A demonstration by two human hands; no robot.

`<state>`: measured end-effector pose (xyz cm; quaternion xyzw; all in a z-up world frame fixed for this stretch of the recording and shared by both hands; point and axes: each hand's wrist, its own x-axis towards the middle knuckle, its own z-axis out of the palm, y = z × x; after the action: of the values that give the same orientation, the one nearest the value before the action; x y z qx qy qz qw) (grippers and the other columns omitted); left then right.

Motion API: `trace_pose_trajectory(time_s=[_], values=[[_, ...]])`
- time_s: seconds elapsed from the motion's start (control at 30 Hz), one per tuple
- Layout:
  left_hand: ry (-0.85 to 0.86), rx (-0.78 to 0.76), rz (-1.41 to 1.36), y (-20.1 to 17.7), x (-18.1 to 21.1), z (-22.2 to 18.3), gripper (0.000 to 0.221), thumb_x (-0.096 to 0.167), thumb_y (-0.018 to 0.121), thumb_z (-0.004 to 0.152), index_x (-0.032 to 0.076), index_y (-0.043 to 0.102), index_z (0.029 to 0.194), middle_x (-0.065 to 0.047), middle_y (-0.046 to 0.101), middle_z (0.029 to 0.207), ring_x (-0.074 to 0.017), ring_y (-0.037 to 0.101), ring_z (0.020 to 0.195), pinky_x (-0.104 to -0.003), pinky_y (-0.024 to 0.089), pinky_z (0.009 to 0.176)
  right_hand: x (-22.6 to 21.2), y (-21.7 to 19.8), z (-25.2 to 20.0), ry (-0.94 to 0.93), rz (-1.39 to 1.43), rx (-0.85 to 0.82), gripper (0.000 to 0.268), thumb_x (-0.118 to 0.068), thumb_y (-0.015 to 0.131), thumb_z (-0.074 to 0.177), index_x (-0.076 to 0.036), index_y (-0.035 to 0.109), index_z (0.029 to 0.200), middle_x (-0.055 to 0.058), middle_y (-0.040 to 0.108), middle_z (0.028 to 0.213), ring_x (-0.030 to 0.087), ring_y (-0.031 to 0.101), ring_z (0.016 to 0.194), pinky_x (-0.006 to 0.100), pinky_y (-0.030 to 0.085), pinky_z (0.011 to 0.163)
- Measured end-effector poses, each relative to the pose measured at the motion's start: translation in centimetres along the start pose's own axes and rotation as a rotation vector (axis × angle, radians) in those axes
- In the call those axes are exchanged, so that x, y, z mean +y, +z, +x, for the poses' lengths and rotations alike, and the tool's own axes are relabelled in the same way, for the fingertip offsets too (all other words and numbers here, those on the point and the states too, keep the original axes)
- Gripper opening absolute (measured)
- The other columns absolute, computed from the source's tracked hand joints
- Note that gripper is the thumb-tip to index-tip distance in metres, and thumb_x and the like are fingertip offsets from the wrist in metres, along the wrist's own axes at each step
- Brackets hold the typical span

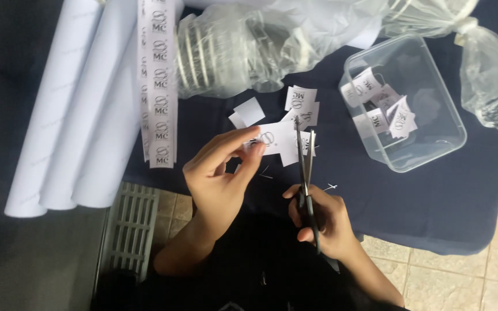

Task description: Cutting individual paper labels from a long strip using scissors and placing them into a plastic container

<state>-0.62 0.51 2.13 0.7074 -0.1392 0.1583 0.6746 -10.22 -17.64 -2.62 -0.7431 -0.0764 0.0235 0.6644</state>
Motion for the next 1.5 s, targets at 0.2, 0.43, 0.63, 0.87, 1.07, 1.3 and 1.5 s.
trace_pose_trajectory(time_s=[0.2,0.43,0.63,0.87,1.07,1.3,1.5], values=[[0.117,-0.024,0.100,-0.6,0.4,-0.1,0.028,-0.009,0.085,0.088,0.003,0.075,0.111,-0.013,0.078,0.103,-0.0156,0.072,0.078,-0.024,0.063,0.072,-0.1,1.5,0.2,-0.013,0.021,-0.020,0.088,-0.079,0.060,0.087,0.001,0.065,0.122,0.001,0.055,0.065,0.009,0.048,0.057,0.024,0.039,0.056],[0.096,-0.047,0.075,-0.8,0.4,-0.7,0.030,-0.010,0.085,0.087,0.004,0.075,0.112,-0.012,0.079,0.104,-0.0154,0.073,0.077,-0.024,0.066,0.076,-0.6,2.2,0.4,-0.005,0.016,-0.005,0.089,-0.080,0.060,0.087,0.002,0.066,0.121,-0.001,0.056,0.066,0.008,0.052,0.058,0.022,0.042,0.057],[0.099,-0.057,0.054,-0.8,0.3,-0.8,0.029,-0.009,0.083,0.089,0.004,0.074,0.113,-0.012,0.078,0.103,-0.0140,0.072,0.075,-0.023,0.067,0.073,-0.4,2.4,0.4,-0.019,0.031,0.003,0.085,-0.077,0.059,0.090,0.002,0.065,0.121,-0.001,0.053,0.064,0.009,0.050,0.057,0.023,0.041,0.058],[0.085,-0.051,0.063,-0.8,0.1,-1.0,0.030,-0.006,0.085,0.089,0.006,0.074,0.114,-0.010,0.079,0.106,-0.0122,0.073,0.075,-0.021,0.069,0.073,-0.7,2.4,0.4,-0.007,0.051,0.007,0.086,-0.077,0.060,0.091,0.003,0.065,0.122,-0.001,0.052,0.065,0.009,0.049,0.056,0.023,0.041,0.057],[0.074,-0.047,0.053,-0.7,0.1,-1.0,0.028,-0.006,0.084,0.089,0.005,0.074,0.113,-0.011,0.079,0.105,-0.0129,0.073,0.076,-0.022,0.069,0.074,-0.6,2.3,0.4,-0.001,0.018,0.014,0.084,-0.078,0.058,0.091,0.001,0.067,0.120,-0.003,0.052,0.064,0.007,0.047,0.056,0.022,0.040,0.057],[0.071,-0.039,0.055,-0.6,0.1,-0.9,0.029,-0.006,0.084,0.090,0.006,0.074,0.114,-0.011,0.078,0.106,-0.0121,0.071,0.074,-0.021,0.068,0.073,-0.7,2.3,0.4,0.002,0.005,0.018,0.089,-0.082,0.057,0.089,0.002,0.068,0.120,-0.003,0.053,0.065,0.008,0.048,0.056,0.022,0.040,0.056],[0.072,-0.048,0.047,-0.5,0.1,-1.1,0.028,-0.006,0.084,0.090,0.006,0.075,0.114,-0.011,0.079,0.106,-0.0130,0.072,0.077,-0.022,0.068,0.072,-0.4,2.3,0.3,0.018,0.013,0.013,0.089,-0.081,0.058,0.089,0.001,0.067,0.123,-0.002,0.054,0.065,0.007,0.049,0.056,0.022,0.040,0.056]])
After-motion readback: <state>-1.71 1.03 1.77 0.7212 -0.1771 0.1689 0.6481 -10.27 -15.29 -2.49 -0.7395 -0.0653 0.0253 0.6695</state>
